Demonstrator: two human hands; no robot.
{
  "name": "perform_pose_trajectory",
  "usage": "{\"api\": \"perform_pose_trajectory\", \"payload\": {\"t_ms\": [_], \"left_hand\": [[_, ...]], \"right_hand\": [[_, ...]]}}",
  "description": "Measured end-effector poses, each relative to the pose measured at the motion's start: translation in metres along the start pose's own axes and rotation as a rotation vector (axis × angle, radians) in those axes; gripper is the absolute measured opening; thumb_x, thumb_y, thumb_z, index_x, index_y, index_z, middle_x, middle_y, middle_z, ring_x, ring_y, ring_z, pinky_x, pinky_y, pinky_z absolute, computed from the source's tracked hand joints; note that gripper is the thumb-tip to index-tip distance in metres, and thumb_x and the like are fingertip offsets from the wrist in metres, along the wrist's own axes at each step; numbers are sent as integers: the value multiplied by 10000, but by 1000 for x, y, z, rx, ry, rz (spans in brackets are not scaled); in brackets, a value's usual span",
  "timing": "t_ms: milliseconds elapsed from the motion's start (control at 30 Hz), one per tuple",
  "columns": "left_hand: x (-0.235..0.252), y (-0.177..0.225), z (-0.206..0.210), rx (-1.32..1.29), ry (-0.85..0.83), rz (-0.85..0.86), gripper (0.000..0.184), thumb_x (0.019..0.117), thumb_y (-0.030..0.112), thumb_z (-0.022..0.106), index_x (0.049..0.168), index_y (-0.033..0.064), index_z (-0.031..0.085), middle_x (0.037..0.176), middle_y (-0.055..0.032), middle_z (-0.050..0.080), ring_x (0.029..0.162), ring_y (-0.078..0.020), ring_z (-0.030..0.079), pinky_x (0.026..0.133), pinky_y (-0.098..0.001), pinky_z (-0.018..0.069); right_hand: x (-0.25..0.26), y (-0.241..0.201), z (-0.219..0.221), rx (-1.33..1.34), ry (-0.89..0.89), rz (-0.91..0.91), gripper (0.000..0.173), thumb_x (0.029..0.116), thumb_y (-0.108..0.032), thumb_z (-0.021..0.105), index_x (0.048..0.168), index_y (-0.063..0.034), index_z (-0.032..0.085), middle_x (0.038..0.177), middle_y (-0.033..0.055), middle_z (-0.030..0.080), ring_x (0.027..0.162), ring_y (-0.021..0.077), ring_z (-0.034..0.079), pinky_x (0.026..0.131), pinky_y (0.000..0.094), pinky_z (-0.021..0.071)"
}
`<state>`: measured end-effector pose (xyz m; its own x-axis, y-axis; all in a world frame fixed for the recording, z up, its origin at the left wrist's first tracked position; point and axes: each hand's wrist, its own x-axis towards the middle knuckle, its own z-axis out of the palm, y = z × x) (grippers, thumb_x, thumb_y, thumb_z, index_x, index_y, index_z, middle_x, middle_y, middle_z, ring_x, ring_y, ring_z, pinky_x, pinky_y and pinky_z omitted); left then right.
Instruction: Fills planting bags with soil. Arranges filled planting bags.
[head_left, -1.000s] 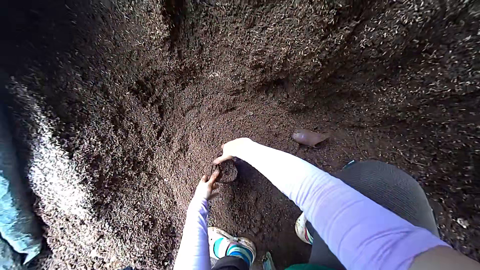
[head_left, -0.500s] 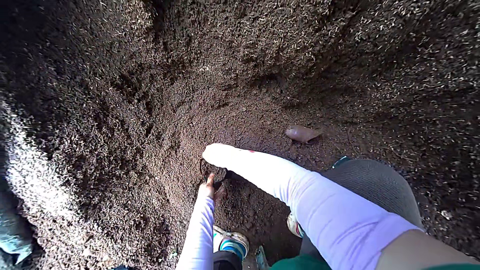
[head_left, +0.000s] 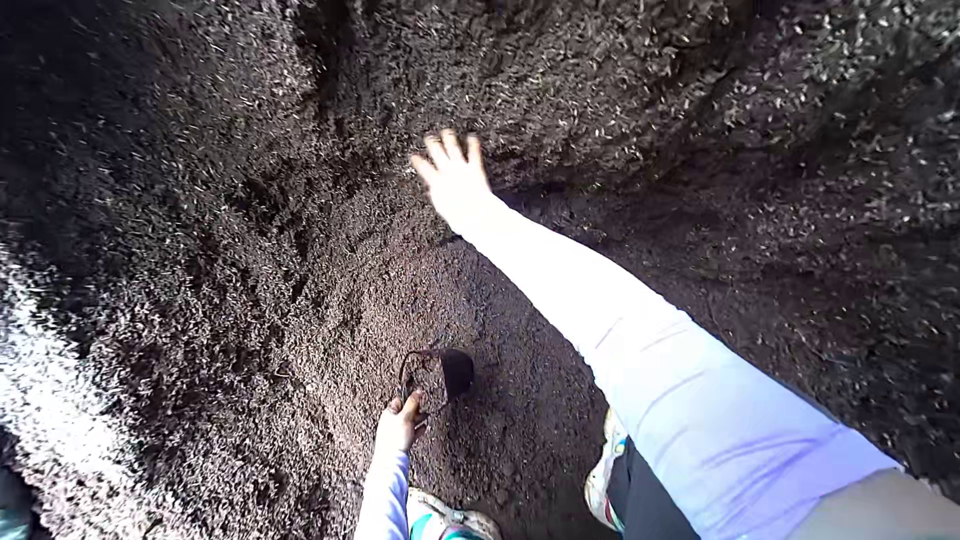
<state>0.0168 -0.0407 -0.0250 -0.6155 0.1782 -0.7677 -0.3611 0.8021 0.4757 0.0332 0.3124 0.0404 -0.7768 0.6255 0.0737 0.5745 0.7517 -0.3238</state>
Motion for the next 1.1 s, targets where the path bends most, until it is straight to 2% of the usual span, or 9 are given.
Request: {"api": "perform_pose_trajectory", "payload": {"t_ms": [100,167,267,400,467,567,667,833,1100], "left_hand": [[2,-2,-1,-6,-3,5,383,1077,276,561,1271,-54,550,1196,-244,646,1042,-303,683,866,-449,565],[1,-1,-3,14,-9,-2,379,1072,279,574,1250,-55,566,1182,-243,656,1048,-308,684,878,-462,562],[-1,-4,-5,35,-26,21,385,1066,300,586,1208,-57,580,1166,-251,660,1065,-330,683,899,-497,556],[-4,-5,-14,44,-39,60,366,1051,312,611,1145,-41,589,1097,-223,679,1016,-300,685,855,-473,552],[-6,-8,-17,90,-21,117,346,1038,295,636,1138,-34,594,1047,-203,680,945,-275,678,809,-444,538],[-8,-7,-18,102,32,225,425,997,261,695,1289,-18,565,1167,-192,690,1075,-274,675,966,-467,521],[-10,-1,-18,110,68,300,563,996,284,689,1429,-2,471,1333,-186,643,1214,-285,649,1059,-480,502],[-14,8,-20,267,34,276,539,1036,470,577,1361,40,555,1186,-172,698,1157,-323,664,1013,-564,499],[-17,11,-18,341,-3,181,505,1080,461,448,1403,92,567,1325,-192,657,1258,-363,628,1019,-611,493]], "right_hand": [[4,31,42,-246,10,-9,759,936,102,565,1621,-116,324,1715,160,190,1595,381,95,1214,722,68],[-7,29,71,-176,-9,33,702,1012,-51,555,1644,-157,271,1720,140,182,1588,385,131,1210,692,160],[-41,30,124,105,-36,168,577,992,-285,648,1544,-264,480,1677,141,297,1516,467,272,1070,728,366],[-99,29,165,149,-450,350,687,891,-163,761,1524,-249,507,1694,174,228,1533,520,164,1089,778,297],[-115,24,158,171,-620,432,776,870,-88,783,1557,-242,459,1707,202,154,1527,535,169,1120,729,330],[-116,23,134,310,-766,504,861,867,-149,813,1603,-188,366,1677,259,188,1515,464,277,1186,601,335],[-115,4,94,425,-801,259,783,864,-178,828,1538,-75,443,1547,295,421,1443,423,419,1181,585,341],[-132,-77,26,398,-771,-184,549,837,-69,803,1358,-69,629,1428,266,528,1324,413,519,1110,570,423],[-152,-161,21,-23,-915,-182,725,867,-26,776,1518,-175,494,1618,253,296,1410,489,414,1118,618,417]]}}
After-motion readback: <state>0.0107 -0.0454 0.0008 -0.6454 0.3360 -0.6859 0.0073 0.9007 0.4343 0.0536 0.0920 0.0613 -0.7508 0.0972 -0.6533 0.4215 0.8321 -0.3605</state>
